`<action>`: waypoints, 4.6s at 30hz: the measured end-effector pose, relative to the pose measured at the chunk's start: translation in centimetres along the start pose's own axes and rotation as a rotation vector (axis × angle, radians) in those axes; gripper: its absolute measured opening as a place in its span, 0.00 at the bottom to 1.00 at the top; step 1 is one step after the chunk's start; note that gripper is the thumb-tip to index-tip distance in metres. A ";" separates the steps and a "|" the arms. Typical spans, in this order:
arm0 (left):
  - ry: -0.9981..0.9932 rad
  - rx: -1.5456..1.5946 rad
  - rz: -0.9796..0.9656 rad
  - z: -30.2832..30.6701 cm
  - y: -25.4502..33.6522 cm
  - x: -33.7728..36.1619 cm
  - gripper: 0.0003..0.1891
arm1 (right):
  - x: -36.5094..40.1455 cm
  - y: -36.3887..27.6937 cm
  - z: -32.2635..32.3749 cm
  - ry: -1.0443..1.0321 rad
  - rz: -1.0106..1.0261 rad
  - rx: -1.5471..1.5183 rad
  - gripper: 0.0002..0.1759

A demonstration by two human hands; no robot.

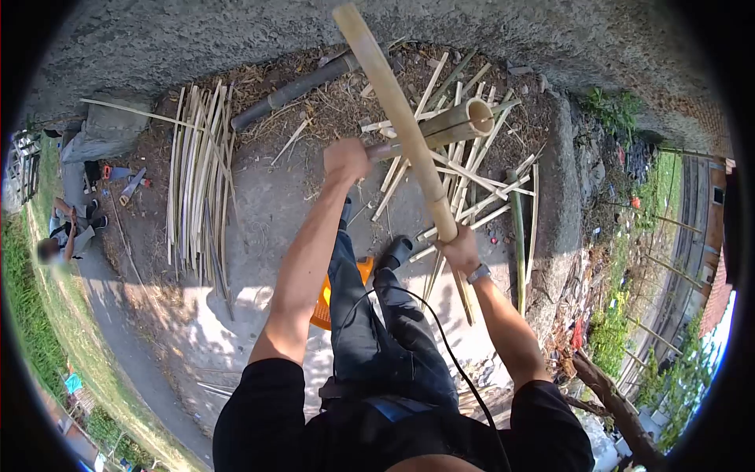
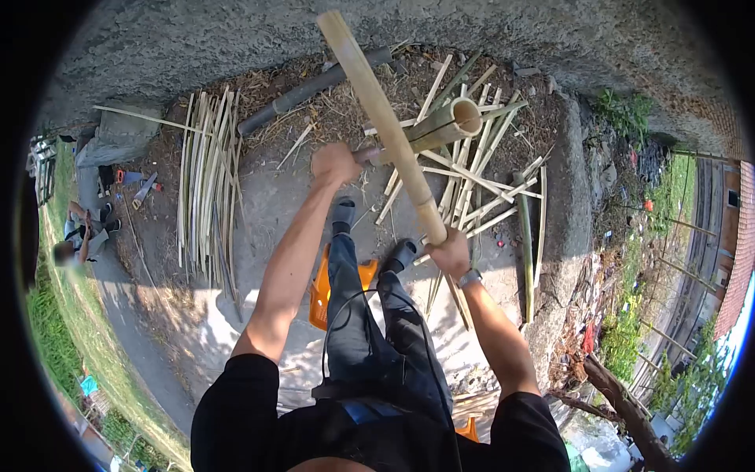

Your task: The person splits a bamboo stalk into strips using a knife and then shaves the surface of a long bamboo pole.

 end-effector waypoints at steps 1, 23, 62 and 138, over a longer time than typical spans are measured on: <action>-0.055 0.006 -0.018 0.9 0.9 0.5 0.20 | -0.7 -2.8 3.1 -0.052 -0.069 -0.018 0.19; -0.015 0.109 0.006 -0.5 0.6 -0.5 0.21 | 4.6 -9.2 9.8 -0.002 -0.084 0.091 0.23; 0.127 -0.040 -0.125 -2.3 -4.4 -3.6 0.28 | 8.1 -1.3 19.0 0.263 -0.028 -0.777 0.22; -0.004 0.094 -0.010 -1.8 6.6 -9.7 0.17 | -9.0 -23.8 24.7 0.520 0.892 -0.656 0.03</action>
Point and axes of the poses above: each hand's wrist, its own x-axis away from the middle knuckle, its own z-axis out of the back of the hand, y = z × x, the point moved 1 cm from there along -x, towards the middle knuckle, and after that the axes turned 1 degree about -x, right-handed, at the moved point
